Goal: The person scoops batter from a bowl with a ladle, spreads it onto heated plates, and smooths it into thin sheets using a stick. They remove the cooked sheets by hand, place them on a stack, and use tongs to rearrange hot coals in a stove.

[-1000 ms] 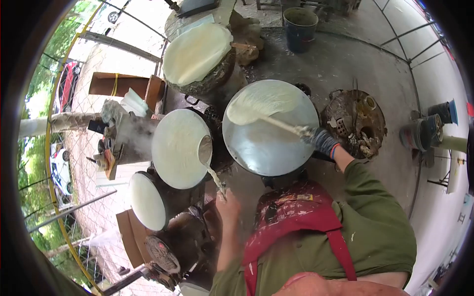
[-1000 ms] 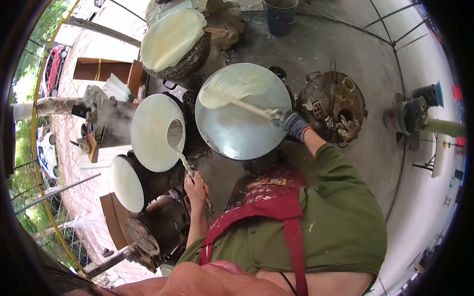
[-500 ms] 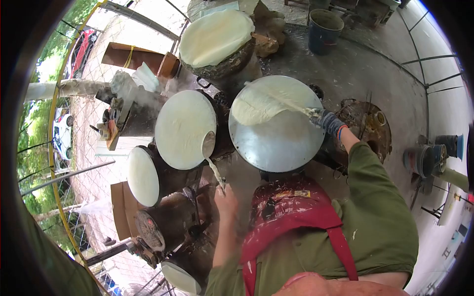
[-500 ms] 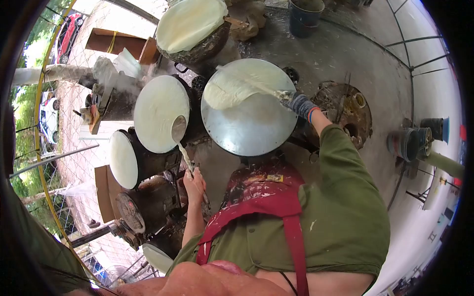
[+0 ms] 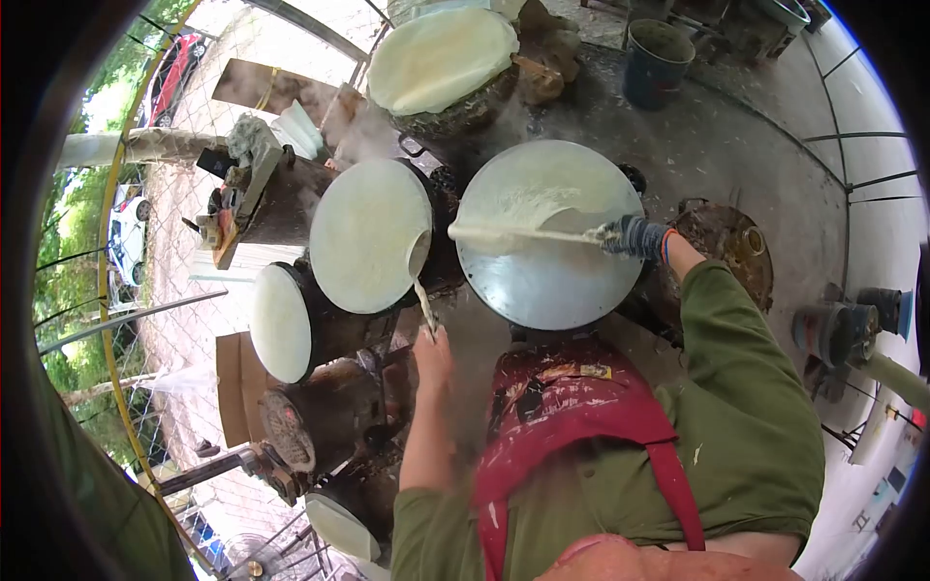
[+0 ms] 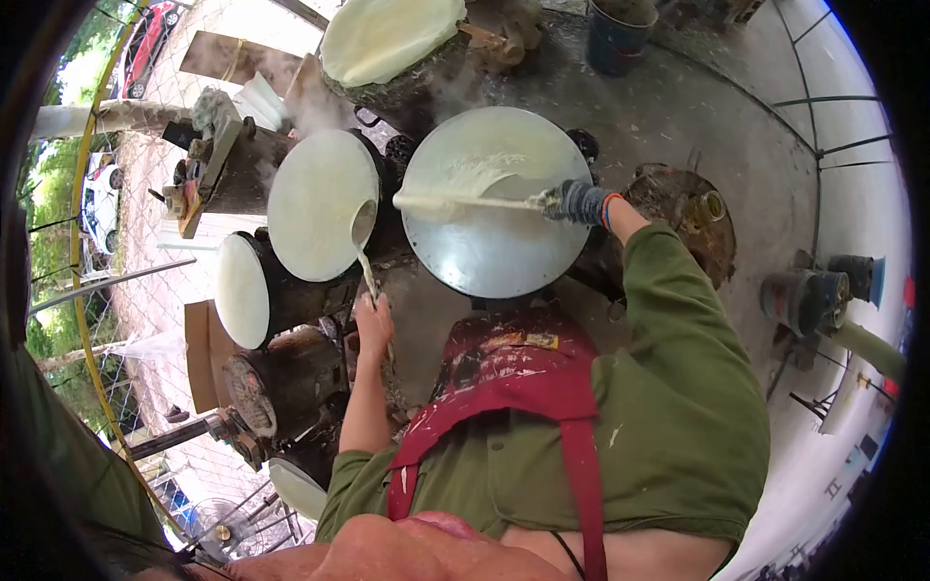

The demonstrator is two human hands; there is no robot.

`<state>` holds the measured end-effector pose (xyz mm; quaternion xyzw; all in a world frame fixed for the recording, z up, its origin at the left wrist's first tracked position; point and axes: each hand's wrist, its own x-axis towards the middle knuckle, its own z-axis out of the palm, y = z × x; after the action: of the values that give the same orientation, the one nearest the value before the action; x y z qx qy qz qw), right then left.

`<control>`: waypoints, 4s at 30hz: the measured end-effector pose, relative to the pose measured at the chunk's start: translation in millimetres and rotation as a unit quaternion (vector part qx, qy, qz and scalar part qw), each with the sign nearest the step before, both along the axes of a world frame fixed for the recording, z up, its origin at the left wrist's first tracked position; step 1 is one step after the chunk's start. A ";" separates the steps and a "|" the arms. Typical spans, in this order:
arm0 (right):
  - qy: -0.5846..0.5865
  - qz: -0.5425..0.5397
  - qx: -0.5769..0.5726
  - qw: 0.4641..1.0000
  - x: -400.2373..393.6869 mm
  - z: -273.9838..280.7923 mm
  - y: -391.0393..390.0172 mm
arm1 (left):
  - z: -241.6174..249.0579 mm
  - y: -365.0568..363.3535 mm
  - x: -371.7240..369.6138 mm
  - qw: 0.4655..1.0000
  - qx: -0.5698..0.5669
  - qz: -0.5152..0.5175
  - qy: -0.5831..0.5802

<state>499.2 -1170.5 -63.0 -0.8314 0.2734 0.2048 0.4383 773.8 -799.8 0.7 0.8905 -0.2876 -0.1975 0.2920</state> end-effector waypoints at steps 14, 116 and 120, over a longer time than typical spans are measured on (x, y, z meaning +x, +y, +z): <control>0.004 -0.056 0.101 0.993 -11.2 20.1 30.1 | 12.1 5.6 -23.9 0.944 0.257 -0.179 -0.103; -0.161 -0.381 0.052 0.909 -156.3 11.9 211.8 | 4.1 -138.3 -91.8 0.895 -0.137 -0.095 0.414; -0.159 -0.599 0.145 0.772 -155.3 -76.5 266.7 | 2.8 -125.9 -101.2 0.878 -0.088 -0.079 0.464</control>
<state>343.9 -903.8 -139.5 -0.4468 0.6095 -0.1968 0.6246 672.6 -925.7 3.6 0.6419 -0.2049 -0.5839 0.4527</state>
